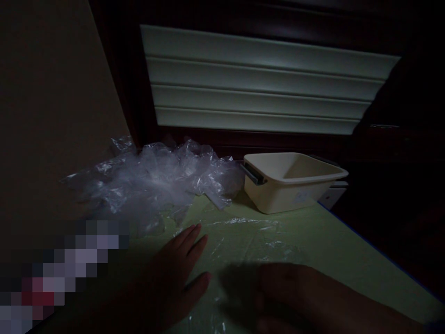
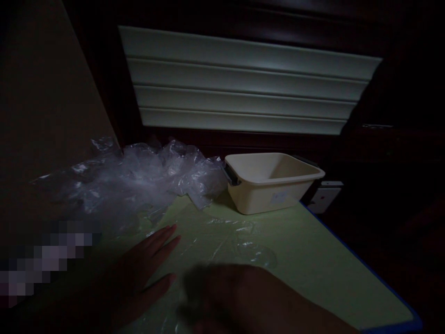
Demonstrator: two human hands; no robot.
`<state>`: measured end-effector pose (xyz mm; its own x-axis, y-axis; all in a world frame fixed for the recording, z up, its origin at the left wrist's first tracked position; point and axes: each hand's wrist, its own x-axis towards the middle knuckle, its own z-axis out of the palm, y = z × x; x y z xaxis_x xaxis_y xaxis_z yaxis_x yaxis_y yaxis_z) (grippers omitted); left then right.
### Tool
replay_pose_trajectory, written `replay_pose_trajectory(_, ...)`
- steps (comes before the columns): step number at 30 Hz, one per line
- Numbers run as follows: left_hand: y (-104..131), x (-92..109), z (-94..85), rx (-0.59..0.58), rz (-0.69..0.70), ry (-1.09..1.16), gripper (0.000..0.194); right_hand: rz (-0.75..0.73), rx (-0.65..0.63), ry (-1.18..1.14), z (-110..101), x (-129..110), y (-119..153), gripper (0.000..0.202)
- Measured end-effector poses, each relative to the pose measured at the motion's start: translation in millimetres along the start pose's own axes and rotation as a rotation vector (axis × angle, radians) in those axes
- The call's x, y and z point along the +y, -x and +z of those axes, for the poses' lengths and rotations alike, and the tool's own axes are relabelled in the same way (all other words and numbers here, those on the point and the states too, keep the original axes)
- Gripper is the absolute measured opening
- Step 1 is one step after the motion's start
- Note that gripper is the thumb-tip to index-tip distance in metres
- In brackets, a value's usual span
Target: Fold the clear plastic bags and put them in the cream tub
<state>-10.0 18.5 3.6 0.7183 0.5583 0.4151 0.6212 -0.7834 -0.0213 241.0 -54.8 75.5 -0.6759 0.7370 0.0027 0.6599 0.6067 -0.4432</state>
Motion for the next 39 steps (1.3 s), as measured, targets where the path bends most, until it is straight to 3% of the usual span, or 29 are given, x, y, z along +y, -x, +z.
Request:
replay_pose_trajectory(2,1.2,-0.6,3.4,0.014,-0.005,-0.011,0.05,0.141,0.126,0.039,-2.0,-5.7,-14.9,0.036)
replay_pose_trajectory(5,2.3,-0.9,5.5,0.003,-0.019,-0.023,0.052,0.103,0.012,0.153,8.3,5.0,-26.1,0.059)
replay_pose_trajectory(8,1.2,0.6,1.4,-0.024,-0.018,-0.008,0.051,0.182,-0.034,0.176,19.9,27.3,-18.5,0.068)
replay_pose_trajectory(14,-2.3,1.5,-4.4,-0.052,-0.041,0.023,0.051,0.3,0.06,0.241,22.2,61.8,21.4,0.065)
replay_pose_trajectory(18,-3.5,-0.2,-3.9,-0.105,-0.042,0.015,0.052,0.297,0.093,0.236,18.2,75.8,36.8,0.067)
replay_pose_trajectory(26,-3.7,3.0,-7.0,-0.121,-0.059,0.026,0.06,0.245,0.076,0.183,13.3,97.6,40.2,0.084)
replay_pose_trajectory(33,-6.1,-2.1,-6.6,-0.107,-0.152,-0.024,0.062,0.336,-0.001,0.111,0.8,97.5,35.7,0.098)
replay_pose_trajectory(39,-5.7,-1.2,-7.2,-0.124,-0.15,-0.005,0.063,0.358,0.01,0.062,-2.8,116.5,43.8,0.103)
